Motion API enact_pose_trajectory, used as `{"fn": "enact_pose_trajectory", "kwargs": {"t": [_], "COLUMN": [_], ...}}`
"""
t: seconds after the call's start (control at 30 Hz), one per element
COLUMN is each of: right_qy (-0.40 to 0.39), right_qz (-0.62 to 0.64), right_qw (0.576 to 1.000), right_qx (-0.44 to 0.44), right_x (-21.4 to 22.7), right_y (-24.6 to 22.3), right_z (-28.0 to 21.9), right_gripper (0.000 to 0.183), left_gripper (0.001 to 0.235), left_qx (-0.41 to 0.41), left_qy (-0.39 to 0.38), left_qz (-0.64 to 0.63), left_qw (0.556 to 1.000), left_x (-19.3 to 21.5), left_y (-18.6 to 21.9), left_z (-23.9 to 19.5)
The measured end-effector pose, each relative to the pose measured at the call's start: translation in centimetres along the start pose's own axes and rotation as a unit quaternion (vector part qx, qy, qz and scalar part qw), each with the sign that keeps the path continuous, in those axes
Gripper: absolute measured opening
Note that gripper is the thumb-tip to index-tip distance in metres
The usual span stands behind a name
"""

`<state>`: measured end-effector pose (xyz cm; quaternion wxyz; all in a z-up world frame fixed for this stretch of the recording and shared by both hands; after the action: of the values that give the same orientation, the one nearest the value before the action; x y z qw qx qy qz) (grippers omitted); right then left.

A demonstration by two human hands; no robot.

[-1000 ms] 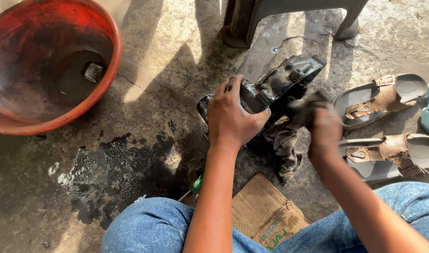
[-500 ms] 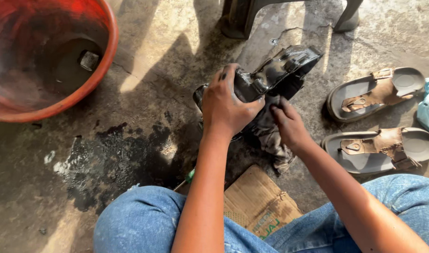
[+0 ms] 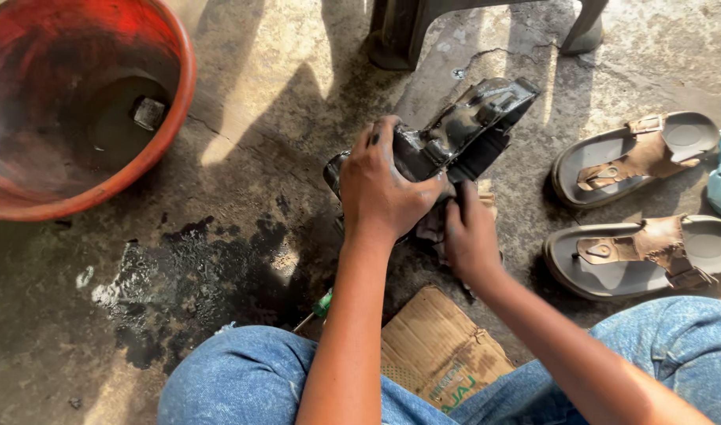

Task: The person sits on the floor and scrubs a greasy mechanical part with a cloth. They repeatedly wipe the exterior and interior surfaces of the part, rotating it to access different areas. The person uses a rag to remove black grime from the metal component.

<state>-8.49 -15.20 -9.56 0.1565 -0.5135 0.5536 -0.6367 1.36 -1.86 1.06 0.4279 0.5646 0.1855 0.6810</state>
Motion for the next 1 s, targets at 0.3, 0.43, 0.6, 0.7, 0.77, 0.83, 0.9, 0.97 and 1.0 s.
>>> {"fn": "enact_pose_trajectory", "kwargs": {"t": [0.3,0.43,0.6,0.7,0.77,0.83,0.9,0.97,1.0], "right_qy": [-0.053,0.049,-0.071,-0.092,-0.042,0.041,0.126,0.157,0.15], "right_qz": [0.124,0.358,-0.018,0.27,0.396,0.446,0.432,0.295,0.188], "right_qw": [0.989,0.931,0.968,0.958,0.903,0.883,0.888,0.942,0.968], "right_qx": [0.055,-0.055,0.242,-0.037,-0.159,-0.141,-0.091,0.016,0.072], "right_x": [-1.5,-0.5,-5.4,-4.4,-1.6,1.3,3.9,5.0,5.2], "right_y": [1.9,5.4,8.5,7.5,6.1,4.1,2.7,1.6,1.2], "right_z": [-2.1,-0.3,-5.0,-4.7,-3.6,-1.2,1.2,2.9,3.6], "right_gripper": [0.028,0.04,0.051,0.044,0.038,0.026,0.023,0.027,0.027], "left_gripper": [0.077,0.075,0.077,0.08,0.082,0.084,0.083,0.082,0.081], "left_qx": [-0.008,-0.021,0.013,0.005,0.007,0.019,0.011,0.011,0.012], "left_qy": [0.01,0.026,0.006,0.008,0.006,-0.005,0.001,0.0,-0.005], "left_qz": [-0.014,-0.031,-0.02,-0.013,-0.015,-0.015,-0.011,-0.007,-0.009], "left_qw": [1.0,0.999,1.0,1.0,1.0,1.0,1.0,1.0,1.0], "left_x": [-0.1,0.3,0.1,0.3,0.1,0.1,0.1,0.3,0.4], "left_y": [-0.8,-0.8,-0.9,-0.9,-1.0,-1.1,-1.2,-1.2,-1.1], "left_z": [0.4,0.4,0.4,0.5,0.3,0.5,0.6,0.5,0.5]}}
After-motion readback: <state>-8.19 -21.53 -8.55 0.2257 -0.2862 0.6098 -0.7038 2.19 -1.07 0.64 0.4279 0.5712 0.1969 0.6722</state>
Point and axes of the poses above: each hand's wrist, its own z-axis towards the middle knuckle, its own x-axis out of the back of the hand, y = z × x, the point moved 2 cm from there along z, towards the middle knuckle, and after that the axes turned 5 degrees about y, right-handed, at the moved point
